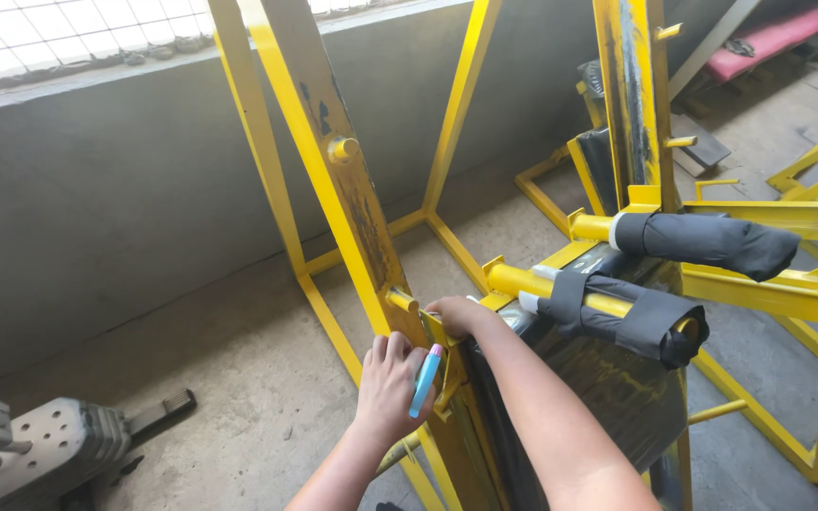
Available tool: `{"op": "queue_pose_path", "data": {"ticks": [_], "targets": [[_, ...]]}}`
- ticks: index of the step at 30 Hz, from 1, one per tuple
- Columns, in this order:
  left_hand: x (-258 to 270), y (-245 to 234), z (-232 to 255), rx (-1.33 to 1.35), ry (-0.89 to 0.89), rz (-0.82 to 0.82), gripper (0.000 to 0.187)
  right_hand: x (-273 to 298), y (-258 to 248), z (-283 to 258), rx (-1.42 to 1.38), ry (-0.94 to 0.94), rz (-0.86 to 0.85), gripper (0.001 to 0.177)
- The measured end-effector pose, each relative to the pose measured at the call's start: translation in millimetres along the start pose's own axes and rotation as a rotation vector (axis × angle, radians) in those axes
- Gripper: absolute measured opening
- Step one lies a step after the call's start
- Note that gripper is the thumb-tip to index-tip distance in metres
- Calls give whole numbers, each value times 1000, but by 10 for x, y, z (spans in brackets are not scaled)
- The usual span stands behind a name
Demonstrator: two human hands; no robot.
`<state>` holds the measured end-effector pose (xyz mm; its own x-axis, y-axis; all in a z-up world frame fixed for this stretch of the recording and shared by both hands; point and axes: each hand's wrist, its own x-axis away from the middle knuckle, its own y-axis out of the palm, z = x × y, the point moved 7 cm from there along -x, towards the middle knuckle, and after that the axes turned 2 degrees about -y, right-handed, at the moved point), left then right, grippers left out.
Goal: Cleaning and wiping down various pieces of weight training equipment in a gym using a spray bottle and a cloth.
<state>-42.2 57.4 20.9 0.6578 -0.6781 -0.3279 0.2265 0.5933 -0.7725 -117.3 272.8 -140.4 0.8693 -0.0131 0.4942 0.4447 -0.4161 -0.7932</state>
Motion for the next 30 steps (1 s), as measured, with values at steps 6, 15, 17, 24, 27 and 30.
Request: {"op": "queue_pose_path", "data": {"ticks": [6,15,17,24,27,30], "targets": [[16,-79,27,18,43,52,44,832,-399,-342,-112,97,66,41],[10,-75,8,64,45,30,36,1367,-390,-35,-42,-200,366,37],[0,-72,-1,69,42,29,35,1215,-424,-75,-33,-106,331,38],[3,-78,1,71,39,6,38,552,-404,-21,-35,145,81,32],[-6,-89,6,67,26,-4,38,89,-215,311,56,176,112,31],[0,-78,-11,78,7,-13,39,46,-198,381,190,254,228,30]]}}
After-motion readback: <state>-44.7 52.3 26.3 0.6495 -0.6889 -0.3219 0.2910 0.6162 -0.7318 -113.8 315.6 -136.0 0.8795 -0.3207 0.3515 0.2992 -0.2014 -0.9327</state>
